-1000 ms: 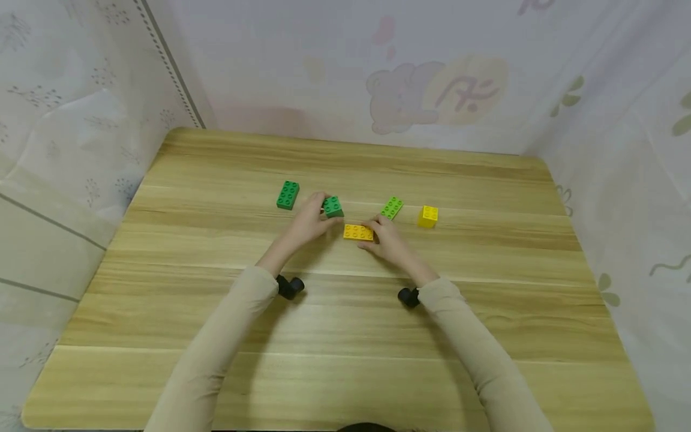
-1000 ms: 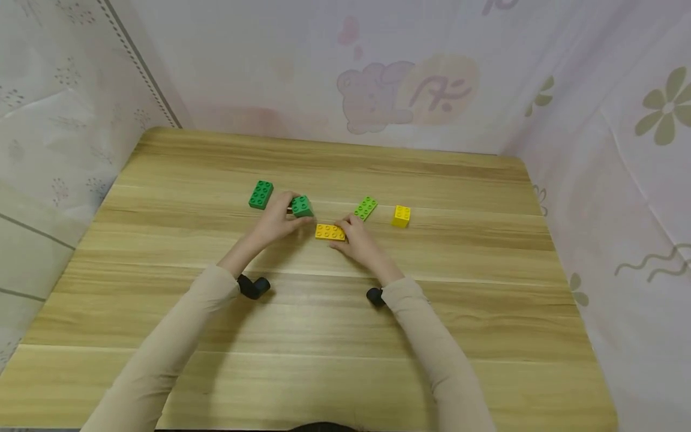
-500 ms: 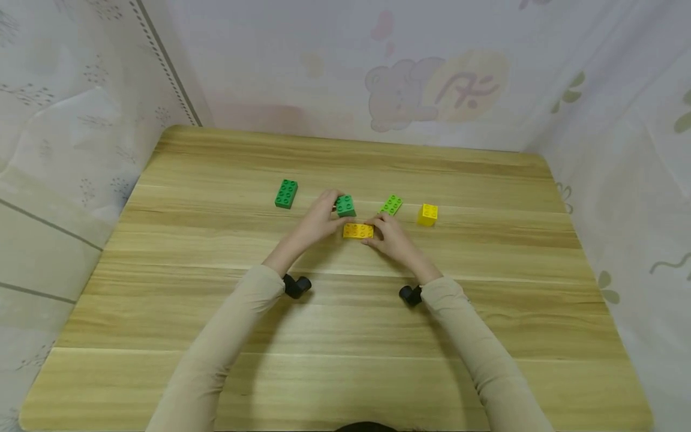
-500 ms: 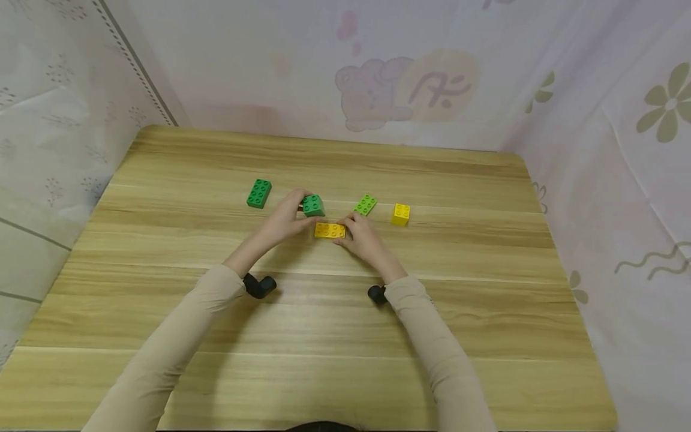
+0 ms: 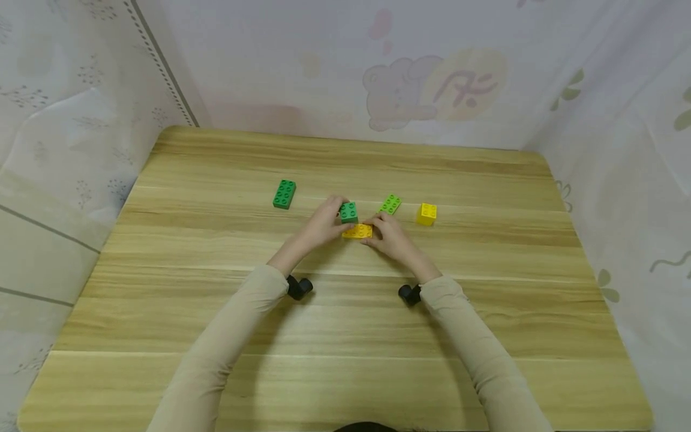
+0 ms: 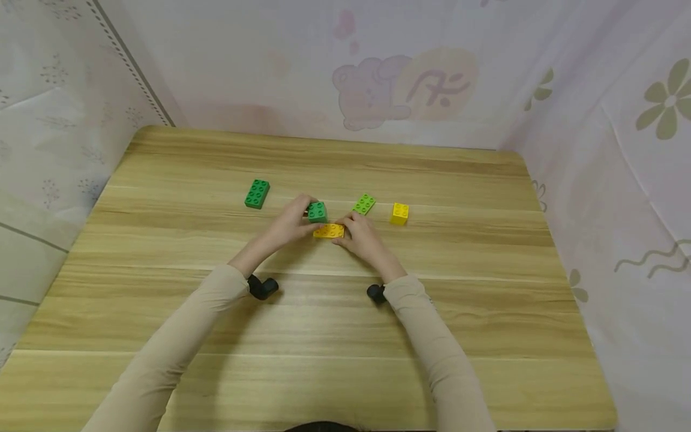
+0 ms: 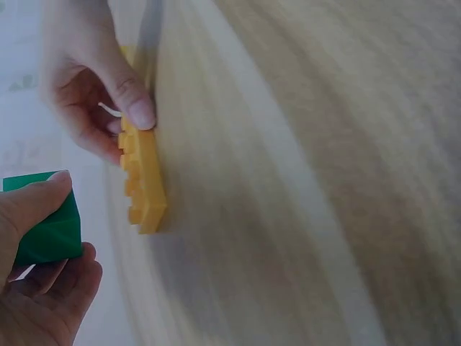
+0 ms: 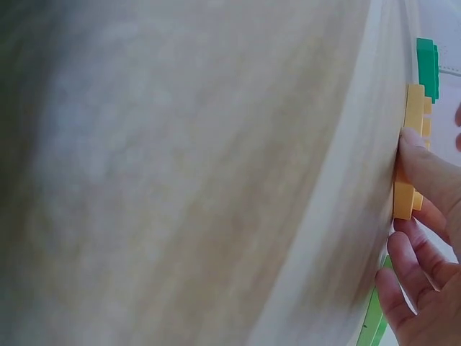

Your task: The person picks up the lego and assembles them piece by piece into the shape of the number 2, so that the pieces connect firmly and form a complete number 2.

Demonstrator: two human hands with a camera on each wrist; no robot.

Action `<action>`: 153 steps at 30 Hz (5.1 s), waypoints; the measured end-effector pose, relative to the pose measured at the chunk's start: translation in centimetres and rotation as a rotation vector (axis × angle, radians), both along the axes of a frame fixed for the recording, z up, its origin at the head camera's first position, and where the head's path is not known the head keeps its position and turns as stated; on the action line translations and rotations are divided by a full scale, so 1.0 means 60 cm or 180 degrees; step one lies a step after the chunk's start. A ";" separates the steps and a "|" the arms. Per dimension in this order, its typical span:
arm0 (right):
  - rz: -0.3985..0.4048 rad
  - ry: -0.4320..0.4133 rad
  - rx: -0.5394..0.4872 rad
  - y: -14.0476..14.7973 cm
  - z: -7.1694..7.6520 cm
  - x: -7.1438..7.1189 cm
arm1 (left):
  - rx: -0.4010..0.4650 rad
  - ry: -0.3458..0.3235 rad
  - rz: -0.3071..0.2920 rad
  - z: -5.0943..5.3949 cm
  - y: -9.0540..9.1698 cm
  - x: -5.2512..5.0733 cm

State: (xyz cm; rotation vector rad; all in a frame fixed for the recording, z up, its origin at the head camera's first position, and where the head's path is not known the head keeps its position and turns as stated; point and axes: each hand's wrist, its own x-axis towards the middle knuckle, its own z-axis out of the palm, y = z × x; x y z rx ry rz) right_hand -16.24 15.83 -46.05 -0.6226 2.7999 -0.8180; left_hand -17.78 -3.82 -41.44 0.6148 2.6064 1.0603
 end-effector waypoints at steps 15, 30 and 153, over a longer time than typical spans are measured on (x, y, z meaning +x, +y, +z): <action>0.0004 -0.0175 0.0094 -0.003 0.011 -0.001 | -0.0140 -0.0040 -0.0209 -0.023 0.003 0.003; 0.0006 -0.0243 0.0145 -0.003 0.017 -0.001 | -0.0209 -0.0068 -0.0262 -0.022 0.005 0.005; -0.0209 -0.0193 0.0909 0.051 0.057 -0.088 | 0.0162 -0.0483 -0.0120 -0.053 -0.002 -0.010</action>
